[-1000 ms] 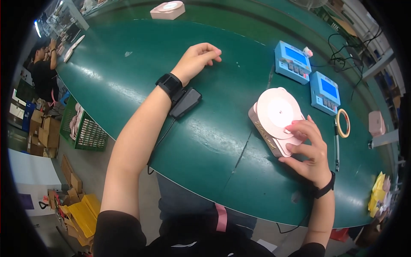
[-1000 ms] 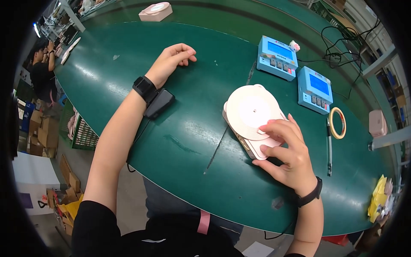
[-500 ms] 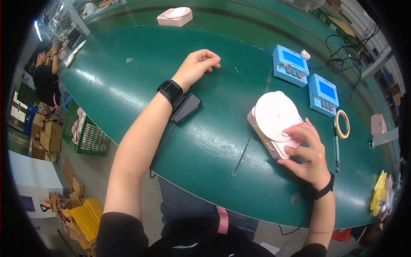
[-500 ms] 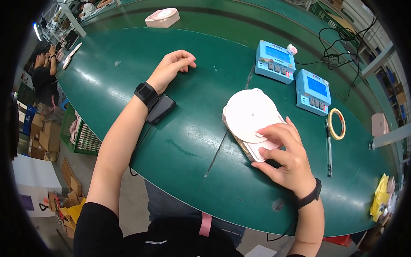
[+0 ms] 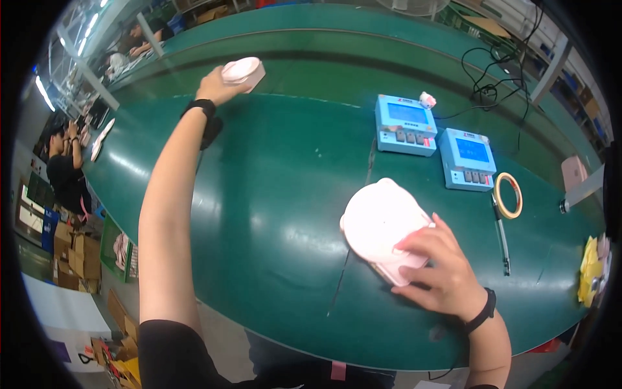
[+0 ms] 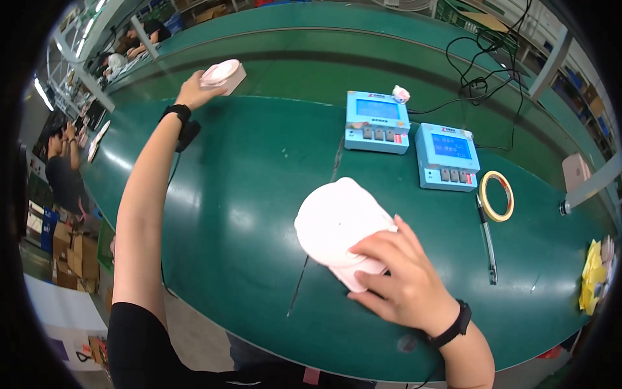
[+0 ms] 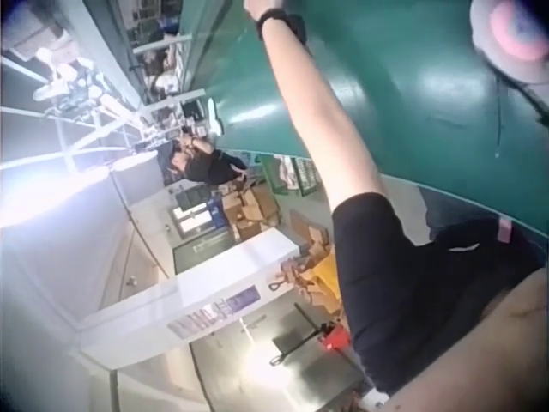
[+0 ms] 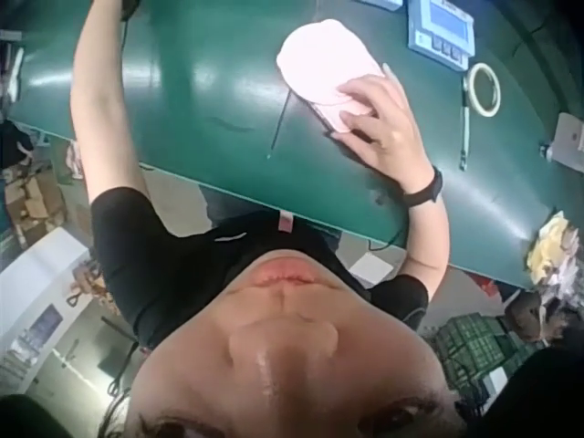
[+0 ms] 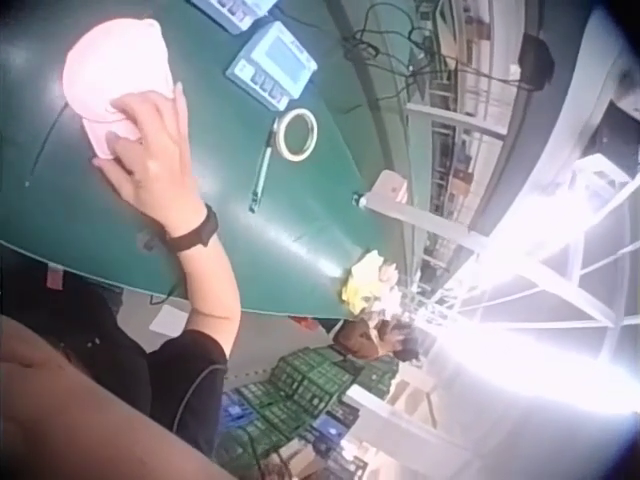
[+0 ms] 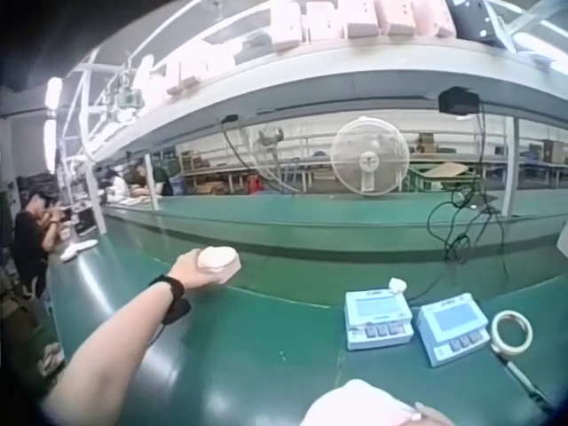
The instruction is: The person tests a pink record player by pressing its buttons, tears a piece of tape from a roll, and writes on it with a pen. They then stick the tape onto the record player and set the device aside.
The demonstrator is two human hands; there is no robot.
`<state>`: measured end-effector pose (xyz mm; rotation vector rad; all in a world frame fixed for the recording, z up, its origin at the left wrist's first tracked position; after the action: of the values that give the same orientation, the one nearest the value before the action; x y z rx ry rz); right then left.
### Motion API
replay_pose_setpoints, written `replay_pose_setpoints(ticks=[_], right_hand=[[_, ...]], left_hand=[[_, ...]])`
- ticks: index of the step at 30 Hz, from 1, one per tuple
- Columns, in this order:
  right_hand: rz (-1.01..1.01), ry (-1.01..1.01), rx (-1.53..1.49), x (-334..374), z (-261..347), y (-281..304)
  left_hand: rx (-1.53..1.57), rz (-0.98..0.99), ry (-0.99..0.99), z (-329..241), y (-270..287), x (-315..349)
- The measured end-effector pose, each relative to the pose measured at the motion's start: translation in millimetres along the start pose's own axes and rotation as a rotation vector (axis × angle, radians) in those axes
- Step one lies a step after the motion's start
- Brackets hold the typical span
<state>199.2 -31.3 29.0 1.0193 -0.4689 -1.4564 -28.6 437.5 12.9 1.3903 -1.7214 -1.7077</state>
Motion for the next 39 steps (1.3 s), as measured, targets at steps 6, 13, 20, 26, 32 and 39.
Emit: replay_pose_setpoints(ticks=[6,13,20,26,32,39], right_hand=[[0.084,-0.056,-0.01,-2.8,-6.9,-2.6],[0.127,-0.064,-0.005,-4.5,-11.3,-5.7],[0.145,-0.065,0.013,-4.8,-11.7,-7.7],[0.138,-0.081,0.011,-4.6,-12.1,-7.7],[0.132,-0.075,0.003,-5.4,-12.0,-6.9],[0.126,-0.083,-0.007,-4.9,-12.2,-5.3]], left_hand=[[-0.189,0.187,0.0,20.5,-29.1,-46.5],[-0.233,0.295,-0.038,8.3,-36.2,-57.7],[-0.21,0.231,-0.182,-11.6,-39.1,-53.5],[-0.021,0.235,-0.13,-11.6,-42.2,-55.6],[-0.019,0.251,-0.182,-21.7,-45.3,-56.0],[0.158,0.312,-0.143,-33.2,-48.3,-63.1]])
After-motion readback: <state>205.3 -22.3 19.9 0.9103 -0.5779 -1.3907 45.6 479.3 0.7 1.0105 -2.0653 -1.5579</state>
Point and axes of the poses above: each hand's wrist, its own x-axis away from the middle knuckle, its own y-axis out of the back of the hand, z = x × y, the point moved 7 cm from there along -x, towards the middle knuckle, and after that the axes turned 8 degrees about -y, right-handed, at the moved point
